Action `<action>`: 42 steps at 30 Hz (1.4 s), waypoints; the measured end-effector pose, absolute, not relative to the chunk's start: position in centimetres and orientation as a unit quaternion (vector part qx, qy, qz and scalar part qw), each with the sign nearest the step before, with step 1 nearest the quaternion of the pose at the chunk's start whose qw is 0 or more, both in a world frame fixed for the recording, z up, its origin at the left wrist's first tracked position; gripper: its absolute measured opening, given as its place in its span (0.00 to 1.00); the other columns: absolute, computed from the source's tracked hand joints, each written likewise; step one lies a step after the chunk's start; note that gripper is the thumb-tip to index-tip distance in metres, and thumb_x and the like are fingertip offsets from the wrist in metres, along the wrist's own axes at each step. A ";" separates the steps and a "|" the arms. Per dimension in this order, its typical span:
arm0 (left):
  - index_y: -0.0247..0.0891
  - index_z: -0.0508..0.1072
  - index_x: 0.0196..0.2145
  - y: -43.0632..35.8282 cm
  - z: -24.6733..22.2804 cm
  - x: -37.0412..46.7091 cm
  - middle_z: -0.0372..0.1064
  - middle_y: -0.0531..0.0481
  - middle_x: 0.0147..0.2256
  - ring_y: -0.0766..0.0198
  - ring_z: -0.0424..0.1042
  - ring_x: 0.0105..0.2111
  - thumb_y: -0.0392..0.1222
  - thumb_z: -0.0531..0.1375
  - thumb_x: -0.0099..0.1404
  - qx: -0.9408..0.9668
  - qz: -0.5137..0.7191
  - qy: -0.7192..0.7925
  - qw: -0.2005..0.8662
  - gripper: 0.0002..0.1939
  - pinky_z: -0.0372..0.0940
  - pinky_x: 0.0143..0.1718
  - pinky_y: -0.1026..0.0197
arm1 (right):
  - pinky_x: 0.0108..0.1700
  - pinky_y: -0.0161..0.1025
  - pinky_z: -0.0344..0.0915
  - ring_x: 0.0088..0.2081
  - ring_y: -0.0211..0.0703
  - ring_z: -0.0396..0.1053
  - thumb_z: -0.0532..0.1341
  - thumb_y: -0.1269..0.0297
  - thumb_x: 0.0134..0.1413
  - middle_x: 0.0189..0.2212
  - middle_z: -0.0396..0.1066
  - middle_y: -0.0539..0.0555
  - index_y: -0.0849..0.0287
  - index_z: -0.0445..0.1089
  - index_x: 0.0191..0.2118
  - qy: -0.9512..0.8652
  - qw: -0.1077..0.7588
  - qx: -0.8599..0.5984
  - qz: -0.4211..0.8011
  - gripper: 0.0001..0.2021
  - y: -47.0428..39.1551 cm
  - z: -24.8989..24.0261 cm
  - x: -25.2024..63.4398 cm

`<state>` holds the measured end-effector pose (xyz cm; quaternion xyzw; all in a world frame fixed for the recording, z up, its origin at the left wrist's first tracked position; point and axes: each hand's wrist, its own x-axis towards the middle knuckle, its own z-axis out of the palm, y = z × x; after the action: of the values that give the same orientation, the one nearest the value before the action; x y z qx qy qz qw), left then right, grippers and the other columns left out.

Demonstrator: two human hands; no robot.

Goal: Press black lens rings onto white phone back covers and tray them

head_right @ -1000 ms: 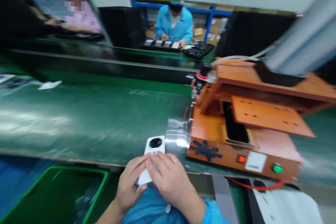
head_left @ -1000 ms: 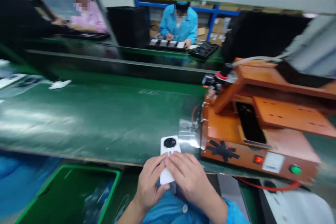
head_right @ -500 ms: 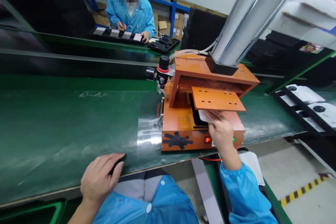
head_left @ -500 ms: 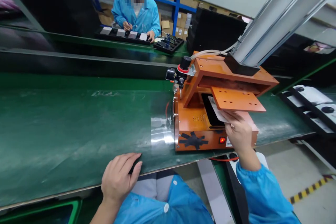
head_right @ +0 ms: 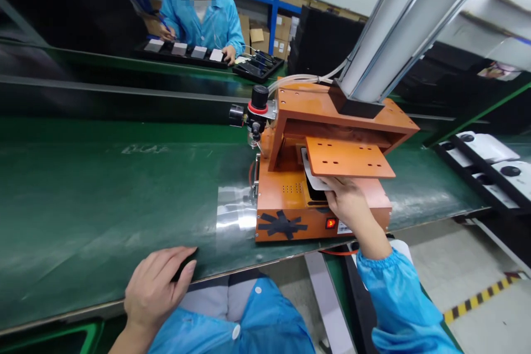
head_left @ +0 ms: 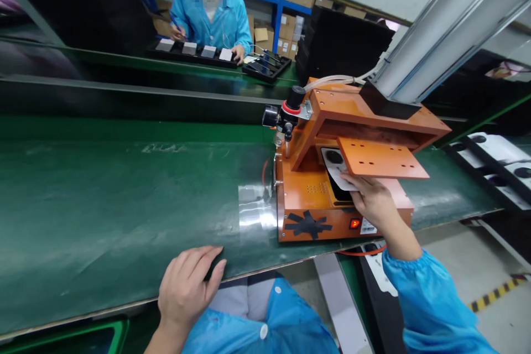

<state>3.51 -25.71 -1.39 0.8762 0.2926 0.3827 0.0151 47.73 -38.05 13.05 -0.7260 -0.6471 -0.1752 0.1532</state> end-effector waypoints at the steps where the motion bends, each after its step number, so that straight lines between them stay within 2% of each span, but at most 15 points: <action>1: 0.39 0.77 0.47 -25.7 -1.5 3.5 0.79 0.46 0.40 0.56 0.75 0.39 0.41 0.64 0.69 0.877 0.383 0.291 0.014 0.09 0.66 0.41 0.56 | 0.50 0.55 0.77 0.48 0.56 0.76 0.53 0.71 0.60 0.52 0.78 0.58 0.56 0.72 0.61 -0.657 0.141 -0.722 -0.165 0.25 -38.0 13.2 47.8; 8: 0.41 0.77 0.44 -25.8 -0.9 4.1 0.79 0.49 0.37 0.58 0.76 0.35 0.37 0.66 0.66 0.865 0.398 0.305 -0.013 0.09 0.67 0.40 0.57 | 0.57 0.59 0.71 0.57 0.61 0.70 0.54 0.68 0.57 0.59 0.71 0.63 0.61 0.63 0.67 -0.706 0.102 -0.692 -0.110 0.31 -38.6 14.1 47.3; 11: 0.41 0.77 0.43 -25.8 -0.9 4.3 0.80 0.49 0.37 0.58 0.76 0.35 0.35 0.67 0.65 0.863 0.398 0.310 -0.018 0.09 0.67 0.40 0.57 | 0.59 0.59 0.69 0.59 0.60 0.68 0.54 0.64 0.62 0.59 0.71 0.64 0.62 0.63 0.66 -0.700 0.110 -0.699 -0.099 0.27 -38.7 13.8 46.8; 14: 0.41 0.78 0.43 -25.8 -1.0 4.2 0.80 0.49 0.37 0.58 0.76 0.35 0.36 0.67 0.64 0.862 0.395 0.317 -0.011 0.08 0.67 0.40 0.57 | 0.60 0.61 0.67 0.58 0.61 0.69 0.53 0.56 0.69 0.57 0.72 0.66 0.63 0.65 0.64 -0.674 0.126 -0.718 -0.118 0.25 -38.2 13.2 45.9; 19: 0.42 0.77 0.41 -26.2 0.4 4.6 0.78 0.49 0.37 0.57 0.76 0.37 0.34 0.64 0.67 0.840 0.439 0.304 0.099 0.06 0.69 0.44 0.53 | 0.66 0.64 0.58 0.60 0.62 0.68 0.57 0.46 0.68 0.58 0.72 0.65 0.62 0.67 0.63 -0.646 0.156 -0.731 -0.153 0.28 -38.1 12.3 44.5; 23: 0.43 0.77 0.45 -27.2 2.4 6.8 0.76 0.46 0.42 0.54 0.75 0.43 0.37 0.62 0.70 0.820 0.451 0.310 0.167 0.08 0.69 0.49 0.49 | 0.67 0.65 0.58 0.65 0.63 0.62 0.59 0.48 0.67 0.63 0.66 0.67 0.59 0.62 0.66 -0.598 0.258 -0.729 -0.209 0.29 -41.2 10.6 43.4; 25: 0.44 0.75 0.53 -27.7 3.2 8.8 0.74 0.43 0.49 0.51 0.74 0.49 0.43 0.61 0.71 0.820 0.424 0.319 0.212 0.14 0.70 0.53 0.47 | 0.64 0.63 0.62 0.62 0.61 0.65 0.60 0.54 0.67 0.60 0.69 0.65 0.57 0.66 0.63 -0.502 0.351 -0.746 -0.263 0.23 -43.7 8.8 43.4; 27: 0.45 0.68 0.63 -28.0 3.7 11.3 0.70 0.41 0.57 0.49 0.72 0.56 0.49 0.60 0.72 0.815 0.401 0.322 0.267 0.23 0.69 0.58 0.45 | 0.60 0.61 0.65 0.57 0.60 0.69 0.61 0.55 0.66 0.54 0.71 0.64 0.57 0.70 0.57 -0.370 0.439 -0.763 -0.298 0.18 -46.3 7.0 44.2; 30: 0.47 0.53 0.73 -28.4 3.7 15.3 0.59 0.39 0.68 0.46 0.62 0.67 0.52 0.61 0.71 0.801 0.390 0.308 0.333 0.37 0.62 0.67 0.41 | 0.55 0.59 0.70 0.52 0.59 0.72 0.63 0.50 0.62 0.52 0.70 0.64 0.59 0.70 0.56 -0.196 0.512 -0.788 -0.280 0.23 -49.6 4.6 46.7; 32: 0.48 0.46 0.75 -28.8 3.4 17.8 0.52 0.39 0.72 0.45 0.55 0.71 0.53 0.63 0.70 0.790 0.389 0.297 0.368 0.43 0.58 0.70 0.39 | 0.56 0.61 0.69 0.56 0.62 0.70 0.64 0.46 0.59 0.56 0.68 0.67 0.61 0.67 0.61 -0.137 0.521 -0.800 -0.264 0.31 -51.1 3.7 48.6; 36: 0.47 0.40 0.76 -29.8 2.8 21.0 0.47 0.37 0.73 0.44 0.50 0.73 0.54 0.65 0.68 0.766 0.402 0.303 0.401 0.49 0.54 0.72 0.37 | 0.68 0.65 0.57 0.67 0.66 0.59 0.65 0.40 0.56 0.66 0.59 0.70 0.61 0.60 0.68 -0.132 0.542 -0.807 -0.191 0.41 -52.1 2.8 51.0; 39: 0.46 0.38 0.76 -30.2 2.6 21.6 0.46 0.35 0.73 0.43 0.48 0.73 0.54 0.65 0.68 0.758 0.404 0.323 0.398 0.51 0.53 0.72 0.36 | 0.68 0.62 0.59 0.67 0.63 0.61 0.66 0.41 0.56 0.66 0.63 0.65 0.57 0.60 0.67 -0.184 0.599 -0.779 -0.032 0.39 -51.3 2.6 51.2; 42: 0.46 0.39 0.75 -30.3 2.5 21.6 0.46 0.36 0.73 0.43 0.48 0.73 0.53 0.65 0.68 0.756 0.398 0.327 0.404 0.50 0.51 0.72 0.37 | 0.67 0.58 0.62 0.64 0.60 0.66 0.67 0.43 0.56 0.62 0.68 0.62 0.55 0.62 0.64 -0.215 0.622 -0.752 0.029 0.36 -50.7 2.6 50.8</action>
<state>21.58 -30.25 2.48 0.7559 0.3271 0.3983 0.4037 50.78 -50.65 2.58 -0.7525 -0.2155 0.0292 0.6217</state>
